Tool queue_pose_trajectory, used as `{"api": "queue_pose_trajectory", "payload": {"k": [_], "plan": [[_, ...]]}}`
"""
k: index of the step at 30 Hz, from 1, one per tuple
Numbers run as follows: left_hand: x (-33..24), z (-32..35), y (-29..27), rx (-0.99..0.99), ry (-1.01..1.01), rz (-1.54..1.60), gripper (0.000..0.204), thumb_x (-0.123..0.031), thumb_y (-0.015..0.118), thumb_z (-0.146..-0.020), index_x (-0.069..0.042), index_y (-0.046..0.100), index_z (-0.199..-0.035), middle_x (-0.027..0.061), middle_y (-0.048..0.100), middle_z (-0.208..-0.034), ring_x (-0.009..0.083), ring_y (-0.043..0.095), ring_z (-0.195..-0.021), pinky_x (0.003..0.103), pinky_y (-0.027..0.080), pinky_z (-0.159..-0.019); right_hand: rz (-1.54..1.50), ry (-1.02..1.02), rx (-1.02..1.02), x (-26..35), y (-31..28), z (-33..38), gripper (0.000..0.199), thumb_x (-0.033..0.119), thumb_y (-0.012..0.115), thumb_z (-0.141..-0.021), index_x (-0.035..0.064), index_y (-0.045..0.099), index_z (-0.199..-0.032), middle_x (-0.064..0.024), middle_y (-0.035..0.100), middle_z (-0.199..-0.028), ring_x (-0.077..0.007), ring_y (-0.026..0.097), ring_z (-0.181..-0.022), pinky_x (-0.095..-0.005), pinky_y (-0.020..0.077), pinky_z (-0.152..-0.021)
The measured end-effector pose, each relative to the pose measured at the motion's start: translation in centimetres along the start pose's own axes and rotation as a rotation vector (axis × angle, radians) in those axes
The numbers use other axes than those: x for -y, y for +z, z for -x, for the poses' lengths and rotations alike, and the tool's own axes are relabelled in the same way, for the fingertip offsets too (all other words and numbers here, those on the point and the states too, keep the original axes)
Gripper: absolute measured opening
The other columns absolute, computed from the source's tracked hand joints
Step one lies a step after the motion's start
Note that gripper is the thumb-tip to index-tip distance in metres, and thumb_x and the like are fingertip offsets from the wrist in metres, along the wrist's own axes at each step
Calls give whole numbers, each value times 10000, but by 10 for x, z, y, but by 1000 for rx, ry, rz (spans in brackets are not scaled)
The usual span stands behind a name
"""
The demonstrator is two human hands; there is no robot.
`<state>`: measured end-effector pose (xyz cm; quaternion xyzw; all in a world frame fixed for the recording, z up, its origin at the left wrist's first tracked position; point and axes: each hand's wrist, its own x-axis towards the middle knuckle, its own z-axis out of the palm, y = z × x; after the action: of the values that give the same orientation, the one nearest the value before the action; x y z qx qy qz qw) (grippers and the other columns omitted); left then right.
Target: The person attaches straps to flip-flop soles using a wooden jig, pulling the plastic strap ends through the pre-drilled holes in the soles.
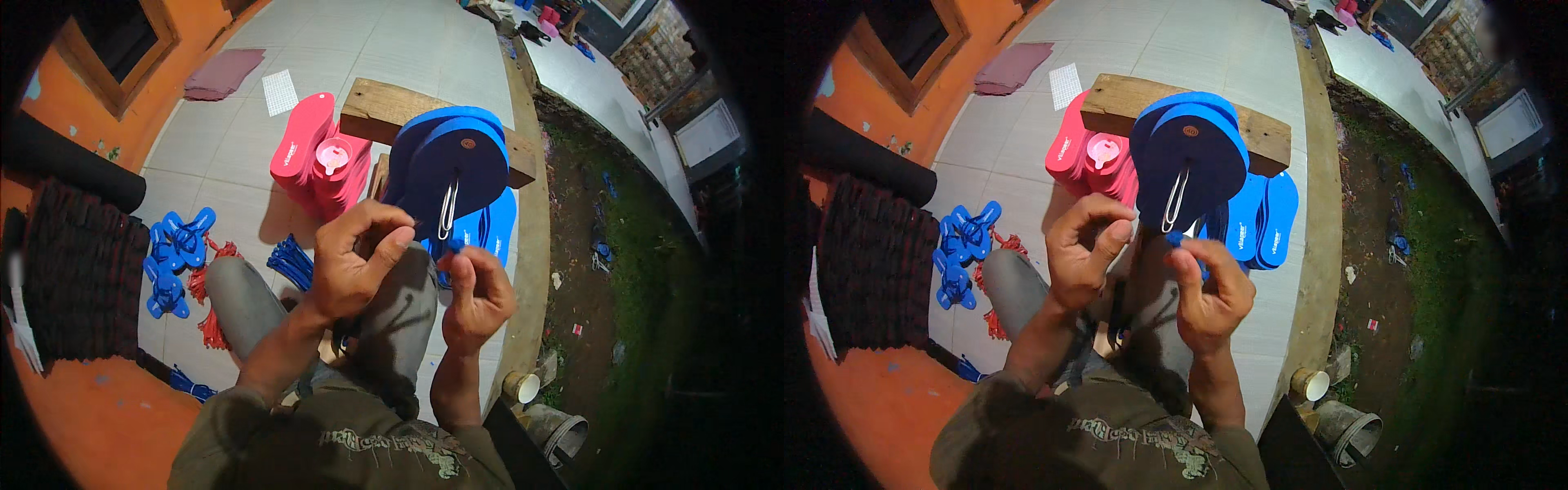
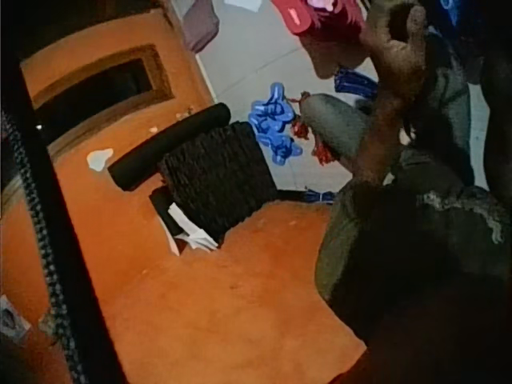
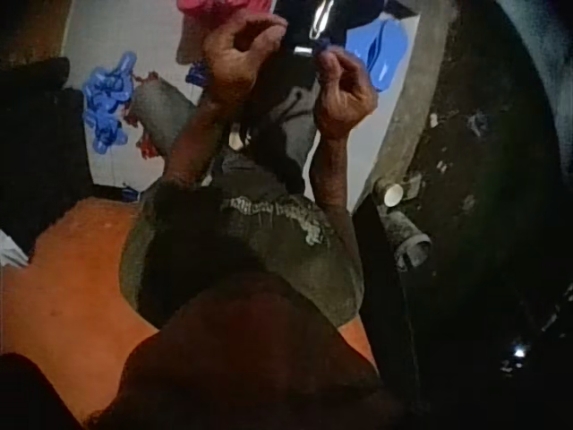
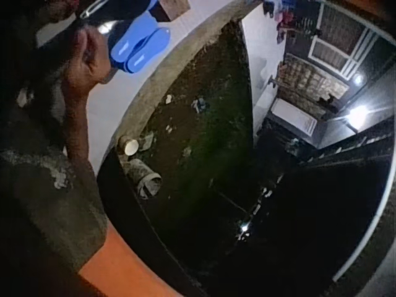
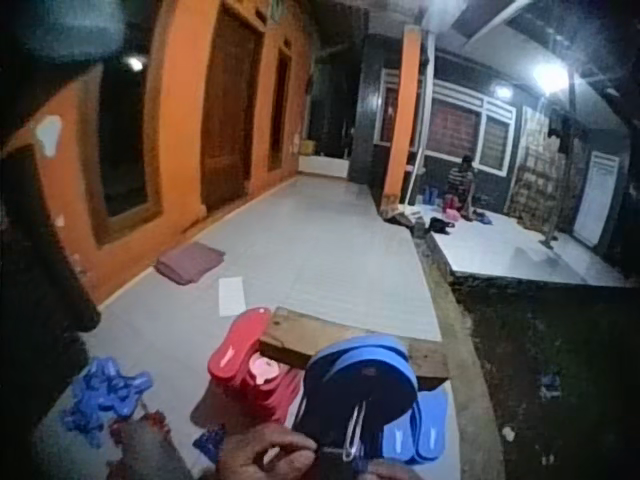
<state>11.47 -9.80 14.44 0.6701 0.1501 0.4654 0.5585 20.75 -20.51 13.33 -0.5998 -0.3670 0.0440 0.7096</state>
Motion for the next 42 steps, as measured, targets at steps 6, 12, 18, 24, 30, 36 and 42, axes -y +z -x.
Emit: {"api": "queue_pose_trajectory", "payload": {"k": [6, 12, 18, 24, 30, 36, 42], "plan": [[1, -10, -1, 135, -13, -72, 138, -91, 633, -782, -3, 582, -875, 46, 580, -765, 82, 546, -677, 216, 438, -607, 1, 119, 123, 0, -3, -11, 89, 61, 601, -797, -13, 611, -846, -41, 582, -731, -100, 518, -670, -211, 398, -611], [-5, -18, 3, 223, -32, -84, 178, -92, 653, -754, -17, 592, -903, 61, 597, -785, 122, 574, -693, 233, 453, -615, 71, 255, 283, 19, -15, -32, 138, 115, 604, -804, -18, 618, -837, -23, 588, -710, -70, 509, -679, -209, 403, -624], [-10, -29, -3, 298, 2, -139, 156, -58, 636, -776, 0, 616, -919, 53, 611, -837, 92, 567, -778, 219, 462, -688, 198, 203, 323, 21, -11, -31, 91, 90, 609, -783, 6, 614, -820, -53, 594, -713, -98, 531, -637, -219, 405, -590], [-10, -29, -1, 291, -49, -93, 167, -38, 627, -774, 6, 624, -935, 73, 625, -882, 103, 581, -770, 219, 473, -692, 638, -321, 403, 30, -14, -55, 109, 32, 635, -727, 36, 596, -829, -78, 538, -682, -220, 509, -613, -311, 404, -543], [-4, -24, 6, 272, 280, -309, 178, -34, 628, -773, 1, 633, -947, 100, 641, -846, 131, 604, -710, 228, 480, -640, 609, -290, 485, 34, -25, -63, 149, 63, 635, -750, 34, 598, -891, -72, 564, -728, -207, 552, -703, -299, 440, -621], [2, -22, 9, 212, 323, -227, 151, -27, 625, -774, -1, 643, -921, 98, 642, -820, 145, 601, -667, 237, 473, -577, 356, -207, 3, 5, -8, -72, 346, 163, 673, -755, -2, 553, -1034, -94, 593, -848, -190, 573, -816, -282, 447, -736], [13, -30, -1, 232, 276, -122, 132, -80, 570, -829, 3, 630, -914, 92, 640, -849, 146, 593, -775, 250, 463, -705, 436, -25, 85, 14, 5, -78, 252, 148, 693, -731, -15, 605, -904, -72, 571, -819, -147, 535, -732, -259, 422, -657]]}}
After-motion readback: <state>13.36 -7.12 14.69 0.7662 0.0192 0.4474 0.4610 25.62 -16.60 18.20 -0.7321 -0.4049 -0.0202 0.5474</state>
